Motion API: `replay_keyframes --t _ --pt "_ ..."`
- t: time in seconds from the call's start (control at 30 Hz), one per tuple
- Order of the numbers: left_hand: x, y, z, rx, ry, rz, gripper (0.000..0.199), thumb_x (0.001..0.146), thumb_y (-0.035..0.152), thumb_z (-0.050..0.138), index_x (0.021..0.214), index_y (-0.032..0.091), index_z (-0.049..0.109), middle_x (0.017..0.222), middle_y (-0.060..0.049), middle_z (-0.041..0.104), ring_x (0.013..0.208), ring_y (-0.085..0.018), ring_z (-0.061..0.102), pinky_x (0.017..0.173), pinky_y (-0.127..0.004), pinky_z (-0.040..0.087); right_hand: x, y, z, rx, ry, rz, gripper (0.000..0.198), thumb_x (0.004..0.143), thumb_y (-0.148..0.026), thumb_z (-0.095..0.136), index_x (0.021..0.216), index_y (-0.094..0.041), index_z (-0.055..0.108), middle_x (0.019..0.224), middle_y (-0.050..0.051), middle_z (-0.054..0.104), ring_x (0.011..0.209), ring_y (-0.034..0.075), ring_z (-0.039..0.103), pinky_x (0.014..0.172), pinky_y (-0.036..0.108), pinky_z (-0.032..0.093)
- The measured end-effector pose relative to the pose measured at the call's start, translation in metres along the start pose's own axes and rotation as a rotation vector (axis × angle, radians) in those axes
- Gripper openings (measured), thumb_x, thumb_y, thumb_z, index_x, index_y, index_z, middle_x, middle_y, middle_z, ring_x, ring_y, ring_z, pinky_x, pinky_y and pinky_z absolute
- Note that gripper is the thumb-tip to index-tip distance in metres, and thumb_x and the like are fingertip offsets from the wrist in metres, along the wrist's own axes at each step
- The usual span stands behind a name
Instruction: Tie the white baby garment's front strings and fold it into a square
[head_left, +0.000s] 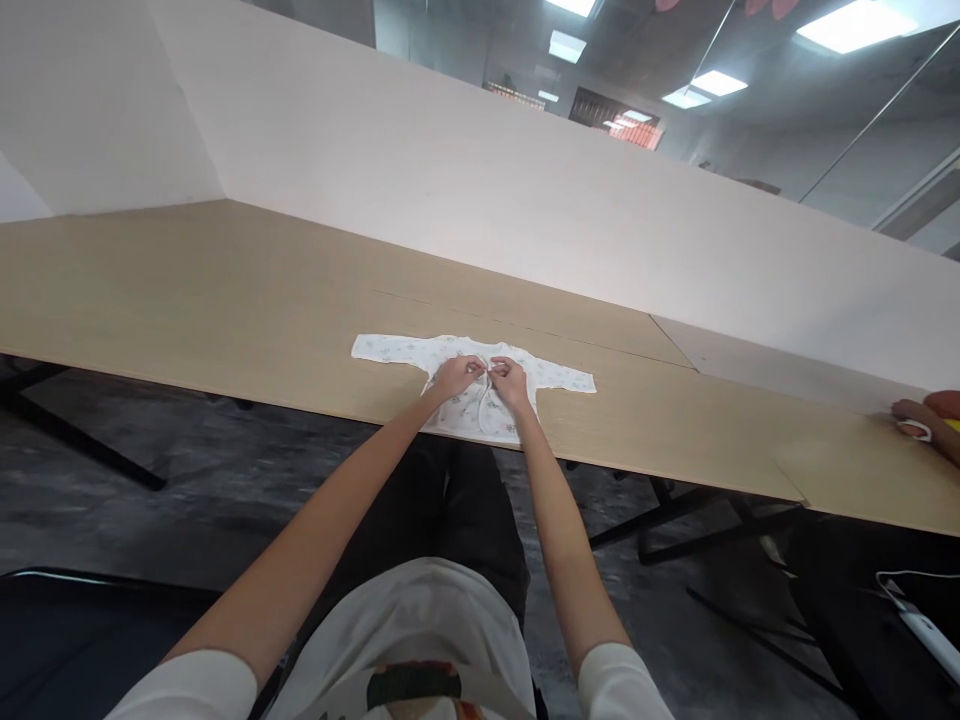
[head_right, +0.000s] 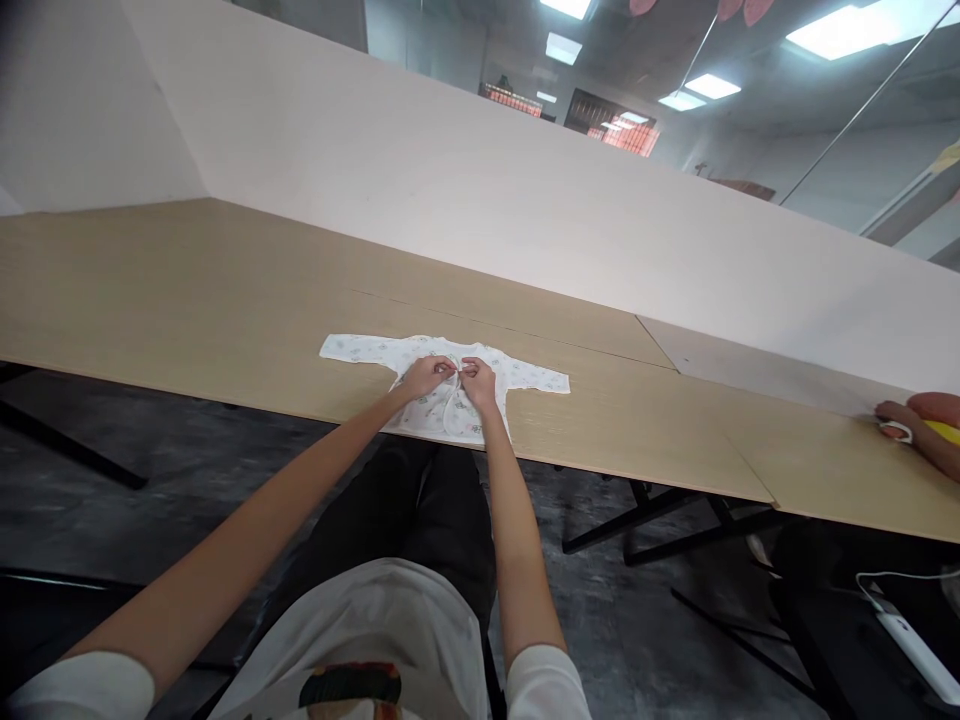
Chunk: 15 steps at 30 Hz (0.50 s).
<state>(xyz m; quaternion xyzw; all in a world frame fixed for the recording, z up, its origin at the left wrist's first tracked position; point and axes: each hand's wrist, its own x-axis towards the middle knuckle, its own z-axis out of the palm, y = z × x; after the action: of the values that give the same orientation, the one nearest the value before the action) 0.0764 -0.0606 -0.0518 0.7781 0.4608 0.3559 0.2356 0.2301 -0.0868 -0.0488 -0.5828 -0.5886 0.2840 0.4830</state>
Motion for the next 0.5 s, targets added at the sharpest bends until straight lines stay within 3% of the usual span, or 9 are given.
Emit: replay_keyframes --t 0.17,0.37,0.5 --pt "0.0013 -0.0029 0.0007 -0.051 0.010 0.004 0.026 0.082 0.029 0.056 0.098 0.018 0.074 0.102 -0.005 0.075 0.094 -0.019 0.068 0.090 -0.029 0.051 -0.0001 0.0015 0.0000 0.020 -0.022 -0.057 0.036 0.067 -0.022 0.051 0.100 -0.016 0.064 0.069 -0.002 0.062 0.061 0.012 0.057 0.064 0.024 0.048" --pt "0.0012 -0.0056 0.0015 -0.129 0.022 -0.015 0.024 0.081 0.028 0.057 0.095 0.018 0.074 0.101 -0.005 0.075 0.092 -0.018 0.069 0.089 -0.029 0.053 -0.0028 -0.0003 -0.0019 -0.083 -0.055 -0.147 0.036 0.077 -0.022 0.041 0.102 -0.016 0.066 0.062 -0.003 0.056 0.058 0.012 0.051 0.064 0.024 0.046" --pt "-0.0002 -0.0022 -0.0009 -0.147 0.024 -0.001 0.024 0.080 0.025 0.056 0.095 0.018 0.074 0.100 -0.006 0.075 0.092 -0.018 0.069 0.089 -0.029 0.053 -0.0032 -0.0019 -0.0007 -0.105 -0.066 -0.170 0.035 0.076 -0.021 0.043 0.103 -0.016 0.065 0.068 -0.002 0.058 0.062 0.012 0.054 0.065 0.023 0.045"
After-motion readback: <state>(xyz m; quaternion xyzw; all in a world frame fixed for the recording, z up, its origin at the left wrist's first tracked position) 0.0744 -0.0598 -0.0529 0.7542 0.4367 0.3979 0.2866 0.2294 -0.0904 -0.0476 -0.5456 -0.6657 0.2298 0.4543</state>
